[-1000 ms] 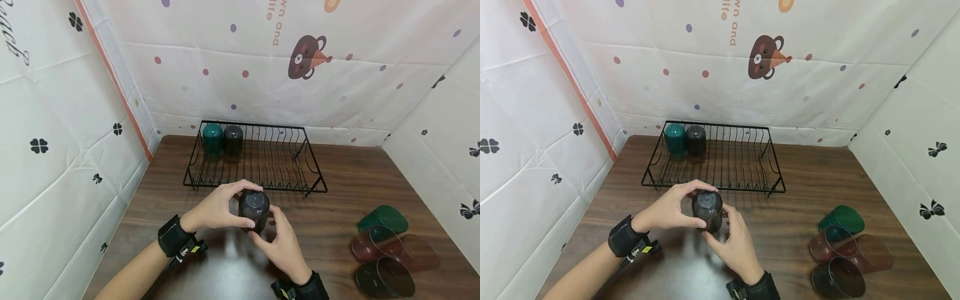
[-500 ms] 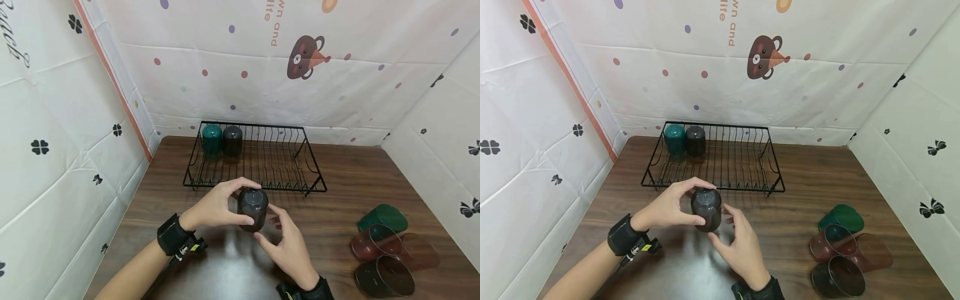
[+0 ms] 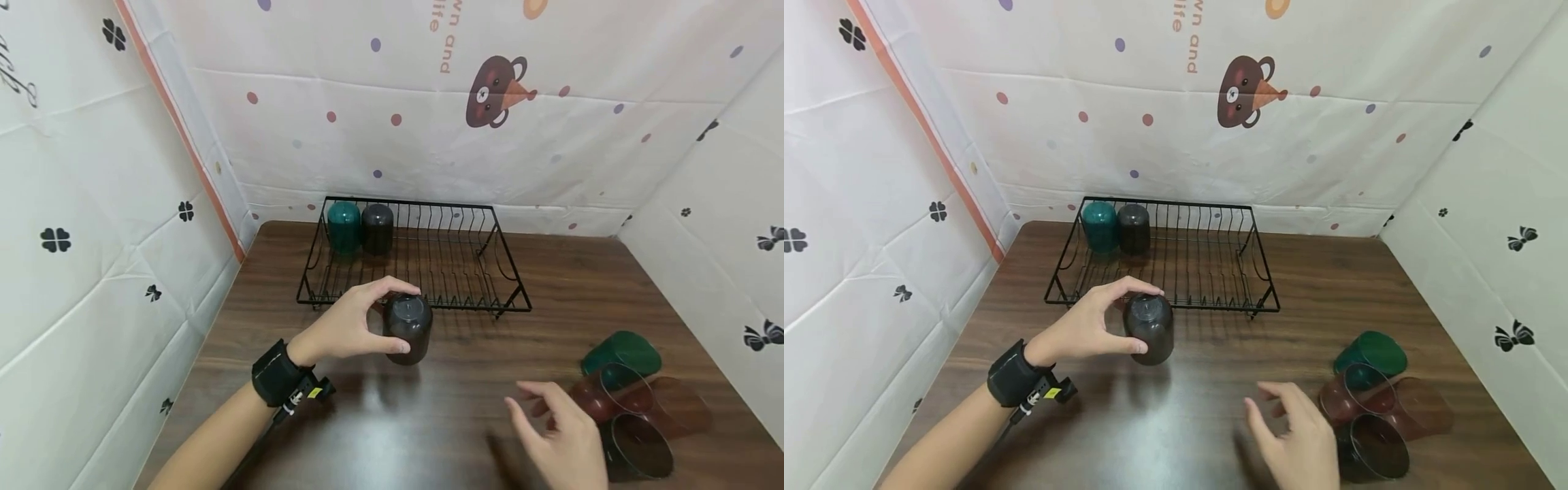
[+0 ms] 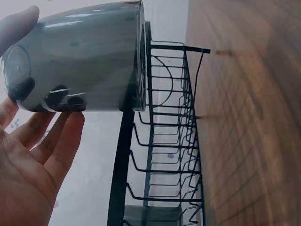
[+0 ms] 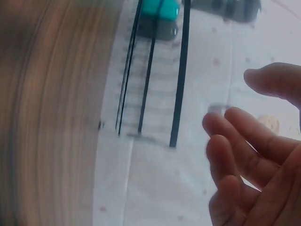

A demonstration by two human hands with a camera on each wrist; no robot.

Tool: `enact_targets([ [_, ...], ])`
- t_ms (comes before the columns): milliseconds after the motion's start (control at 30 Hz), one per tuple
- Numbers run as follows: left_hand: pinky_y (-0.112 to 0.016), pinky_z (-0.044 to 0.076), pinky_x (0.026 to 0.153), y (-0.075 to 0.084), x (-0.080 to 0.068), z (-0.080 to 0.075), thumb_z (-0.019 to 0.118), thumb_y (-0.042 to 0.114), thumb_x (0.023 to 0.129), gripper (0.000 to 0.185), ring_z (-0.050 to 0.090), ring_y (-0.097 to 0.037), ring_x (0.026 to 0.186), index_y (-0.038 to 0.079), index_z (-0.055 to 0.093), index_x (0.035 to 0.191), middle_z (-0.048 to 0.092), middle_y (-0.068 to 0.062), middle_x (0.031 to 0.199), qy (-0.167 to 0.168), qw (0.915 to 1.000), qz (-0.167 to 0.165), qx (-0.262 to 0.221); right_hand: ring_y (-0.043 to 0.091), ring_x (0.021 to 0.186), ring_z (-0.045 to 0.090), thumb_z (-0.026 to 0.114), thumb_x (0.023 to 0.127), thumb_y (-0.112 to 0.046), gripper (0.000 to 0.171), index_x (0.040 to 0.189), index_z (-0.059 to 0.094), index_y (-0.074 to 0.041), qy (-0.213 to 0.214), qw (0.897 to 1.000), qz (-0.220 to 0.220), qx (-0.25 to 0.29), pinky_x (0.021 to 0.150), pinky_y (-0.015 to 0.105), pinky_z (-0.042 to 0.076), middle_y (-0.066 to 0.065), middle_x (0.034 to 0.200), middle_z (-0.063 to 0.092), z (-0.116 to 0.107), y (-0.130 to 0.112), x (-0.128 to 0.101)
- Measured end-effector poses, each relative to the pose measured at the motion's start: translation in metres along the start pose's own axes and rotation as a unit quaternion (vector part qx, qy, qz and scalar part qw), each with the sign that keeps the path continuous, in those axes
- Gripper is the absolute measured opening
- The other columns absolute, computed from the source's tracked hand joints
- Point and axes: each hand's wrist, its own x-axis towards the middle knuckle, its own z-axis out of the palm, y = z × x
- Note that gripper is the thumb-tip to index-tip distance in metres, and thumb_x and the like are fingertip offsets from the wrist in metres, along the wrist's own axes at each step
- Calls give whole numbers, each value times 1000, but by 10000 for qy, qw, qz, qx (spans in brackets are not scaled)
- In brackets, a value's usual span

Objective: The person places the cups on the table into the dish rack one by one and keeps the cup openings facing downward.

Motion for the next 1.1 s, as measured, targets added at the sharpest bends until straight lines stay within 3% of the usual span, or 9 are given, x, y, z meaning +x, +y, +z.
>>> enact_targets([
  [133, -35, 56, 91, -3, 5, -9, 87, 39, 81, 71, 63, -8, 111, 37, 51, 142, 65, 13, 125, 138, 9999, -43, -22, -6, 59, 52, 88, 75, -4, 29, 97, 75, -16, 258, 9978, 591, -170, 52, 10, 40, -7, 78, 68, -18, 7, -7],
  [367, -37, 58, 90, -8, 11, -18, 87, 32, 81, 70, 65, -10, 108, 36, 51, 141, 64, 10, 126, 320, 9992, 0, -233, -11, 55, 44, 88, 74, -1, 27, 96, 75, -9, 735, 9945, 626, -399, 50, 10, 37, -10, 76, 64, -34, 17, -9],
  [567, -41, 58, 90, -8, 15, -19, 87, 30, 81, 70, 65, -10, 107, 37, 51, 141, 63, 10, 128, 315, 9993, -3, -188, -13, 52, 39, 90, 71, -7, 24, 91, 77, -11, 1234, 9855, 884, -758, 50, 9, 34, -25, 75, 57, -47, 30, -14],
  [667, -40, 58, 89, -7, 18, -20, 87, 30, 82, 69, 65, -11, 106, 37, 51, 141, 64, 10, 126, 288, 9993, -11, -220, -14, 50, 36, 91, 70, -12, 23, 88, 77, -12, 1389, 9781, 1174, -1008, 49, 9, 32, -19, 71, 59, -53, 36, -18],
  [733, -38, 58, 89, -7, 19, -20, 87, 30, 82, 69, 65, -11, 105, 37, 51, 141, 64, 10, 124, 277, 9994, 15, -198, -14, 51, 35, 91, 70, -17, 24, 88, 76, -11, 1343, 9722, 1453, -1251, 48, 8, 31, -7, 72, 64, -58, 39, -21],
  [800, -37, 58, 89, -6, 21, -20, 87, 31, 82, 69, 65, -11, 106, 37, 51, 141, 65, 10, 124, 268, 9995, 55, -175, -10, 53, 37, 91, 71, -23, 27, 90, 76, -10, 1194, 9640, 1836, -1508, 48, 9, 30, 5, 80, 69, -64, 42, -24],
  [867, -36, 58, 89, -7, 24, -21, 87, 32, 82, 69, 65, -10, 106, 37, 51, 141, 65, 10, 123, 278, 9995, 84, -133, -1, 60, 48, 88, 74, -31, 35, 95, 76, -6, 794, 9542, 2305, -1736, 49, 11, 30, 16, 91, 70, -71, 44, -25],
  [1000, -36, 58, 89, -8, 29, -24, 87, 31, 82, 69, 64, -10, 106, 33, 52, 142, 64, 8, 126, 336, 9993, 97, -103, 34, 79, 65, 83, 79, -43, 52, 101, 76, 3, -77, 9387, 2858, -1924, 50, 17, 35, 29, 105, 69, -82, 54, -24],
  [1100, -38, 58, 88, -11, 34, -26, 87, 32, 82, 69, 64, -11, 104, 30, 52, 142, 63, 7, 127, 394, 9992, 66, -77, 45, 84, 65, 87, 74, -40, 49, 93, 77, 4, 34, 9501, 2482, -1890, 52, 19, 36, 30, 98, 71, -83, 62, -27],
])
